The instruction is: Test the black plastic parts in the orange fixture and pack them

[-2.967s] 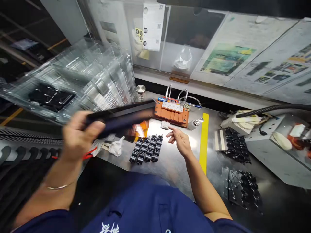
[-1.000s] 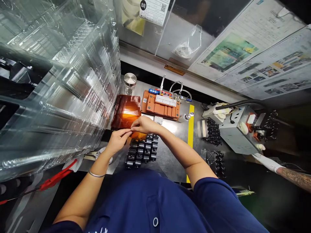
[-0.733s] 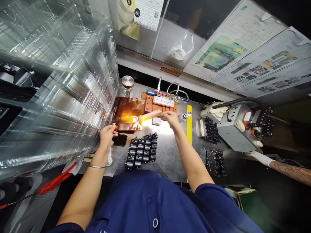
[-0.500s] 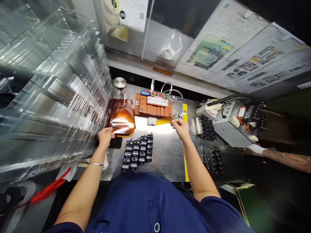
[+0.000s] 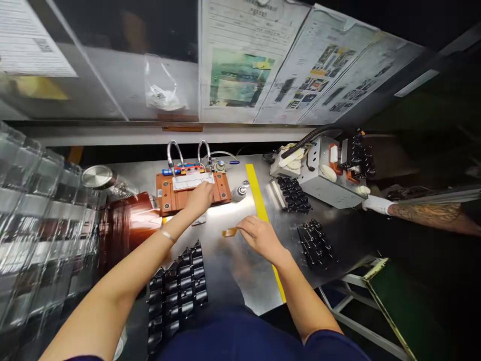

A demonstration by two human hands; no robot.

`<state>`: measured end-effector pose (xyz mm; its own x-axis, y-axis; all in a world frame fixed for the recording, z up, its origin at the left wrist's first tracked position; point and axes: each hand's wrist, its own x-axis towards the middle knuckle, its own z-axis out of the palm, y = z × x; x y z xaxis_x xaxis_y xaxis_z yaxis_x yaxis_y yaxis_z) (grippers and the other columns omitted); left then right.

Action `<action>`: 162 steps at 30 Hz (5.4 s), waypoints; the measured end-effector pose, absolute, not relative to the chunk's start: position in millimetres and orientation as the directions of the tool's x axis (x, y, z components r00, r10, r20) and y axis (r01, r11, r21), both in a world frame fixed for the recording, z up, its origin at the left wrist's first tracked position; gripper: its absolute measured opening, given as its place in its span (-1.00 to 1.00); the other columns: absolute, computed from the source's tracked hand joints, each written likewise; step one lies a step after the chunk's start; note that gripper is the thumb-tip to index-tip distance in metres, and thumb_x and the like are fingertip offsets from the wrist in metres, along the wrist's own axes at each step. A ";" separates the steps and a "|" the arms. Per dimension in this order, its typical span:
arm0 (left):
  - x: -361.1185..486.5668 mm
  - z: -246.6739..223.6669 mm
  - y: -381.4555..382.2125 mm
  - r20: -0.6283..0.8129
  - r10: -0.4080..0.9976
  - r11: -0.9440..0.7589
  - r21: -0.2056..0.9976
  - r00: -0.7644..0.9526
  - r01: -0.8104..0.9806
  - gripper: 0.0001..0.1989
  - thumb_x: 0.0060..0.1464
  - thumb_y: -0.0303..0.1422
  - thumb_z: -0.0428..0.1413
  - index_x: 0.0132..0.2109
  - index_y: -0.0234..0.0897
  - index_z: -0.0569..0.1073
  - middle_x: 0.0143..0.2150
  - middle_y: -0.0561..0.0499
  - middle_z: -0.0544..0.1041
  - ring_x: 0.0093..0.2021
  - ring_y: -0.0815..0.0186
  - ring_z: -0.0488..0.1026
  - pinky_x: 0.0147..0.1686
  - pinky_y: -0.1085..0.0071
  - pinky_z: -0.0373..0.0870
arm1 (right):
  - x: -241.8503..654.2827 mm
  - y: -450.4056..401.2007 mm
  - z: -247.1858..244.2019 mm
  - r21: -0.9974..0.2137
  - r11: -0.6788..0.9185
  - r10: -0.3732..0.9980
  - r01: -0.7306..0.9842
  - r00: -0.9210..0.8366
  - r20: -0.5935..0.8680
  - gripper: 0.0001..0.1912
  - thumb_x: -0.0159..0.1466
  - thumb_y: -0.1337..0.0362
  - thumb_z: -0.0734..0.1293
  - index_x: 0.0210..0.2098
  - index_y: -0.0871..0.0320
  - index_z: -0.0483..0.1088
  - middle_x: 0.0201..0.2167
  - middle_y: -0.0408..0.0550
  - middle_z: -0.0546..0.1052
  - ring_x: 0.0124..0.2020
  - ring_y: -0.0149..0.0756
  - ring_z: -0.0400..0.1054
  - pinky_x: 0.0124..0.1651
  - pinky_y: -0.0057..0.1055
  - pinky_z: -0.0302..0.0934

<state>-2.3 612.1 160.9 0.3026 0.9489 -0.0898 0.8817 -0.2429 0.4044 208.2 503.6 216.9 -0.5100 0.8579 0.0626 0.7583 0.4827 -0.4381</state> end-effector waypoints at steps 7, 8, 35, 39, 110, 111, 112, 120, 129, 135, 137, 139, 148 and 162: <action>110.2 128.7 754.6 -0.143 0.879 -0.365 0.411 0.454 0.835 -0.69 0.13 -0.55 -0.07 0.01 -0.46 0.41 -0.01 -0.34 0.46 0.01 0.09 0.42 -0.02 0.24 0.31 | 226.9 518.7 196.9 -0.554 0.509 0.840 0.659 -0.520 0.154 -0.78 0.34 0.39 0.20 -0.18 0.08 0.47 -0.36 -0.03 0.55 -0.31 -0.27 0.40 -0.28 -0.37 0.30; 111.6 123.9 756.5 -0.151 0.866 -0.379 0.424 0.478 0.822 -0.70 0.14 -0.51 -0.04 0.00 -0.44 0.41 0.00 -0.33 0.46 0.04 0.06 0.40 0.01 0.22 0.30 | 228.6 521.1 195.4 -0.569 0.507 0.840 0.647 -0.520 0.156 -0.78 0.33 0.39 0.20 -0.18 0.09 0.46 -0.35 -0.02 0.55 -0.31 -0.27 0.40 -0.27 -0.36 0.30; -106.0 112.6 637.3 -0.691 0.655 0.670 0.718 -0.304 -0.189 -0.75 -0.07 -0.42 0.21 -0.58 -0.32 0.30 -0.75 0.12 0.33 -0.79 0.52 0.18 -0.81 0.62 0.07 | 111.1 647.6 90.1 -0.887 -0.460 0.844 -0.036 0.294 -0.449 -0.85 -0.01 0.26 0.36 -0.57 0.18 0.33 -0.72 -0.23 0.41 -0.70 -0.53 0.22 -0.63 -0.59 0.12; -109.1 105.7 644.2 -0.675 0.661 0.662 0.730 -0.327 -0.169 -0.74 -0.16 -0.43 0.23 -0.61 -0.29 0.27 -0.78 0.15 0.28 -0.80 0.53 0.13 -0.82 0.61 0.00 | 111.2 657.8 90.0 -0.872 -0.489 0.830 -0.024 0.293 -0.474 -0.84 -0.01 0.32 0.35 -0.65 0.18 0.28 -0.76 -0.26 0.37 -0.75 -0.57 0.16 -0.68 -0.63 0.04; -111.6 106.4 650.0 -0.648 0.674 0.647 0.750 -0.353 -0.141 -0.76 -0.36 -0.48 0.21 -0.61 -0.27 0.23 -0.77 0.22 0.20 -0.77 0.56 0.03 -0.79 0.60 -0.14 | 106.0 666.1 90.0 -0.834 -0.550 0.791 -0.046 0.293 -0.538 -0.74 0.08 0.34 0.37 -0.63 0.16 0.21 -0.79 -0.33 0.31 -0.80 -0.60 0.08 -0.75 -0.64 -0.08; -111.5 106.9 649.9 -0.649 0.677 0.646 0.750 -0.348 -0.142 -0.76 -0.35 -0.48 0.21 -0.61 -0.27 0.24 -0.77 0.22 0.20 -0.77 0.56 0.03 -0.79 0.60 -0.14 | 105.9 666.4 89.9 -0.832 -0.552 0.789 -0.044 0.294 -0.539 -0.74 0.08 0.34 0.37 -0.63 0.15 0.21 -0.80 -0.33 0.30 -0.80 -0.60 0.08 -0.75 -0.64 -0.08; -111.4 107.5 649.7 -0.649 0.678 0.646 0.750 -0.345 -0.142 -0.76 -0.35 -0.48 0.20 -0.61 -0.27 0.24 -0.76 0.21 0.20 -0.77 0.56 0.03 -0.79 0.60 -0.13 | 105.7 666.6 90.0 -0.830 -0.556 0.787 -0.042 0.295 -0.542 -0.73 0.08 0.34 0.38 -0.63 0.15 0.20 -0.80 -0.33 0.30 -0.80 -0.60 0.08 -0.75 -0.64 -0.09; -111.0 110.9 648.9 -0.667 0.661 0.662 0.734 -0.345 -0.152 -0.78 -0.33 -0.47 0.22 -0.60 -0.27 0.27 -0.76 0.20 0.22 -0.76 0.55 0.04 -0.79 0.59 -0.10 | 105.3 666.7 93.9 -0.818 -0.573 0.777 -0.050 0.286 -0.561 -0.73 0.10 0.36 0.36 -0.64 0.16 0.20 -0.81 -0.34 0.28 -0.81 -0.60 0.08 -0.75 -0.64 -0.09; -110.6 107.2 649.0 -0.658 0.670 0.656 0.741 -0.343 -0.141 -0.74 -0.33 -0.43 0.23 -0.61 -0.26 0.24 -0.76 0.21 0.23 -0.78 0.57 0.05 -0.81 0.61 -0.09 | 107.8 668.0 89.8 -0.809 -0.585 0.770 -0.048 0.281 -0.573 -0.73 0.08 0.34 0.37 -0.64 0.15 0.19 -0.79 -0.32 0.31 -0.79 -0.59 0.10 -0.73 -0.65 -0.04; -110.6 109.1 648.9 -0.678 0.660 0.673 0.725 -0.325 -0.146 -0.77 -0.27 -0.42 0.22 -0.59 -0.29 0.27 -0.76 0.20 0.25 -0.79 0.58 0.06 -0.82 0.63 -0.08 | 108.9 668.7 91.7 -0.799 -0.598 0.760 -0.064 0.273 -0.591 -0.73 0.09 0.34 0.39 -0.63 0.16 0.21 -0.80 -0.32 0.32 -0.81 -0.59 0.12 -0.76 -0.67 -0.03; -111.6 109.0 649.1 -0.687 0.655 0.680 0.717 -0.314 -0.150 -0.77 -0.24 -0.42 0.22 -0.60 -0.29 0.27 -0.76 0.20 0.25 -0.80 0.58 0.06 -0.82 0.64 -0.08 | 109.4 668.6 93.5 -0.794 -0.603 0.753 -0.077 0.277 -0.598 -0.72 0.11 0.37 0.38 -0.64 0.17 0.22 -0.81 -0.32 0.32 -0.81 -0.58 0.14 -0.77 -0.67 -0.02; -114.3 108.3 650.1 -0.700 0.651 0.685 0.709 -0.294 -0.168 -0.75 -0.23 -0.44 0.23 -0.60 -0.30 0.27 -0.76 0.19 0.26 -0.80 0.57 0.08 -0.83 0.64 -0.06 | 111.0 668.3 95.0 -0.783 -0.614 0.741 -0.104 0.265 -0.617 -0.72 0.13 0.41 0.38 -0.62 0.18 0.23 -0.79 -0.30 0.36 -0.80 -0.56 0.19 -0.77 -0.67 0.03; -140.2 102.0 660.3 -0.803 0.593 0.783 0.591 -0.053 -0.194 -0.89 -0.13 -0.55 0.26 -0.50 -0.42 0.46 -0.64 0.02 0.46 -0.74 0.54 0.29 -0.76 0.69 0.24 | 128.4 675.6 93.5 -0.714 -0.676 0.716 -0.182 0.069 -0.695 -0.80 0.12 0.41 0.47 -0.50 0.23 0.35 -0.59 -0.15 0.55 -0.58 -0.45 0.45 -0.55 -0.61 0.35; -123.6 114.6 559.1 -0.688 0.696 0.653 0.725 -0.204 -0.218 -0.63 -0.34 -0.18 0.32 -0.42 -0.38 0.47 -0.65 0.07 0.45 -0.73 0.49 0.28 -0.76 0.60 0.18 | 103.1 386.2 75.8 -0.659 -0.572 0.710 0.489 -0.106 -0.696 -0.37 -0.09 0.17 0.52 -0.03 0.15 0.39 -0.09 0.02 0.52 -0.11 -0.10 0.43 -0.04 -0.17 0.33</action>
